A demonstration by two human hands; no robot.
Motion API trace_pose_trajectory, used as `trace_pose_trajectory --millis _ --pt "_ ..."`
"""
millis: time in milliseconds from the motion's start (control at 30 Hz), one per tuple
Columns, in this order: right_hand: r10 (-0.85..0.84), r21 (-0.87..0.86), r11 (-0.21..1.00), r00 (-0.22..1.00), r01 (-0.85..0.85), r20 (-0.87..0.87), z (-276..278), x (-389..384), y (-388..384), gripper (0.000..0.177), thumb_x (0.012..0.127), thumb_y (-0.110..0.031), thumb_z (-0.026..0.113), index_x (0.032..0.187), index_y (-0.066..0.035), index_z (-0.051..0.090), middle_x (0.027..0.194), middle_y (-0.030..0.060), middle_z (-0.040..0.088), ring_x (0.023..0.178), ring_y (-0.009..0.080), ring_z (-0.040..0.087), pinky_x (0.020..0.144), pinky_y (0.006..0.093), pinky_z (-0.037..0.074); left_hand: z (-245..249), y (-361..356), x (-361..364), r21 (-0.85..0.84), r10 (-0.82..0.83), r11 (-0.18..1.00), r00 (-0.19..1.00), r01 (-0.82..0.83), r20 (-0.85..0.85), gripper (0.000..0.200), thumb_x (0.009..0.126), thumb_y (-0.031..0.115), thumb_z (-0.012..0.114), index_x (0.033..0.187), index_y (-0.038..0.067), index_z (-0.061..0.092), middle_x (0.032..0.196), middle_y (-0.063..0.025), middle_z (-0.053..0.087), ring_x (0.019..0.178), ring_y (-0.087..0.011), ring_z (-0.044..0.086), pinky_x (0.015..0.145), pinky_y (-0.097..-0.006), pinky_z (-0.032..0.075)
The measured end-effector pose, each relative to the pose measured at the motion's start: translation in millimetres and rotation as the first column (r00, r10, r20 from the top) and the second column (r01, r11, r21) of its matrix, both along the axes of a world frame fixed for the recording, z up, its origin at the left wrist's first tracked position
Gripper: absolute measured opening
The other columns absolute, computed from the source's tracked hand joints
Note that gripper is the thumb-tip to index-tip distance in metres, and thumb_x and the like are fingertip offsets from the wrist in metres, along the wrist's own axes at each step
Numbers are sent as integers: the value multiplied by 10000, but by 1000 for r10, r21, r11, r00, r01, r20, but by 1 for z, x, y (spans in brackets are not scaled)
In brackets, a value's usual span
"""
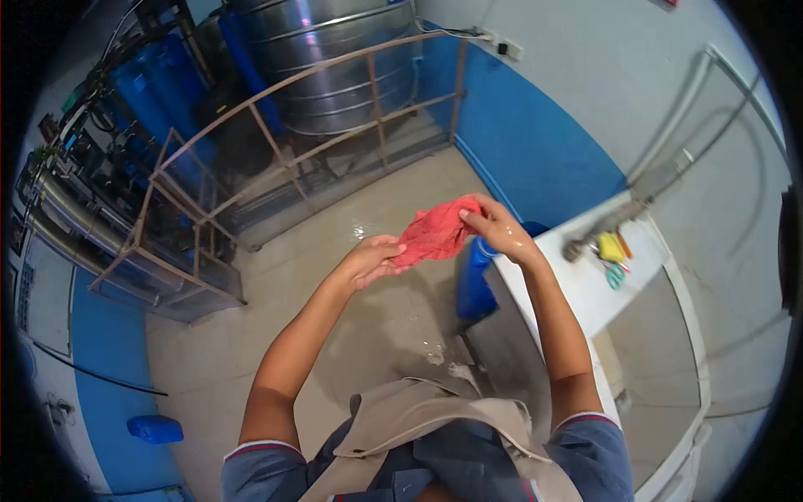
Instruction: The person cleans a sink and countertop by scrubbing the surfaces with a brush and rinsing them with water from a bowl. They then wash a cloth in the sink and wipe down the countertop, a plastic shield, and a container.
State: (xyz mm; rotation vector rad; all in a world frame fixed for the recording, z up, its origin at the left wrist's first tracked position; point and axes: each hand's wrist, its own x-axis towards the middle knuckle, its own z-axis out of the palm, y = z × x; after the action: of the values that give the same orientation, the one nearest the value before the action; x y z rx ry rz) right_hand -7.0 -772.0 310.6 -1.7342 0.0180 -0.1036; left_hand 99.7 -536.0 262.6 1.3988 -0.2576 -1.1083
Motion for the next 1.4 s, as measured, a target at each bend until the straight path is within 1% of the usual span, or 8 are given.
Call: trace_pose_trajectory --millis 333,500,633,800,867,933,1033,1400 --pt "425 -309 820 874 -482 -236 -84 239 50 425 942 -357 425 1182 -19 520 1172 127 496 1024 217 489 910 304 376 13 51 260 -234 467 874 604 -426 645 198 930 169 442 1052 75 566 683 -3 548 555 -44 512 434 -183 380" --pt "655 855 441 749 -272 -100 -178 377 54 525 931 -440 381 1327 -96 375 1285 101 453 1177 234 433 971 396 347 6 -26 358 116 -54 990 532 -84 845 218 877 58 395 998 46 576 732 -123 609 661 -179 588 604 -311 466" --pt "197 932 341 959 126 -201 -190 505 78 508 928 -424 293 1305 -97 390 1259 72 464 1124 245 456 968 371 356 -17 -88 425 434 -463 864 64 255 884 240 872 113 441 1066 53 569 907 -173 605 885 -284 607 766 -398 460" --pt "-117 982 25 975 -188 190 -196 627 54 438 904 -358 380 1243 -92 459 1257 107 488 1105 258 491 905 387 397 3 -102 523 301 -382 904 256 304 888 326 909 213 449 1181 49 517 1066 -184 593 1021 -315 562 877 -387 427" --pt "-205 411 909 779 -73 593 -173 674 14 294 858 -220 494 1126 -103 514 1046 79 528 982 229 511 871 332 403 21 -100 588 262 -298 953 344 150 890 353 923 240 440 1203 33 500 1105 -179 585 1056 -308 547 907 -371 412" --pt "-323 245 943 790 224 522 -183 736 -12 283 822 -171 530 1094 -95 527 976 80 536 931 226 523 851 324 407 32 -103 667 241 -237 970 276 20 932 339 910 239 461 1171 31 518 1073 -190 590 1003 -337 560 859 -377 433" --pt "-550 236 832 688 502 473 -207 825 -39 249 789 -171 577 1005 -47 573 879 122 553 787 249 546 745 339 438 10 -111 784 64 -106 988 -314 -144 944 309 891 249 488 1106 34 546 984 -167 611 939 -347 565 838 -405 437" --pt "-931 460 292 139 838 337 -226 1070 78 304 888 -173 506 1152 -23 518 1096 96 567 1041 220 502 899 383 393 -51 -105 940 464 -572 758 -124 -459 811 317 899 219 395 1067 22 580 1084 -197 572 1118 -352 454 944 -490 313"
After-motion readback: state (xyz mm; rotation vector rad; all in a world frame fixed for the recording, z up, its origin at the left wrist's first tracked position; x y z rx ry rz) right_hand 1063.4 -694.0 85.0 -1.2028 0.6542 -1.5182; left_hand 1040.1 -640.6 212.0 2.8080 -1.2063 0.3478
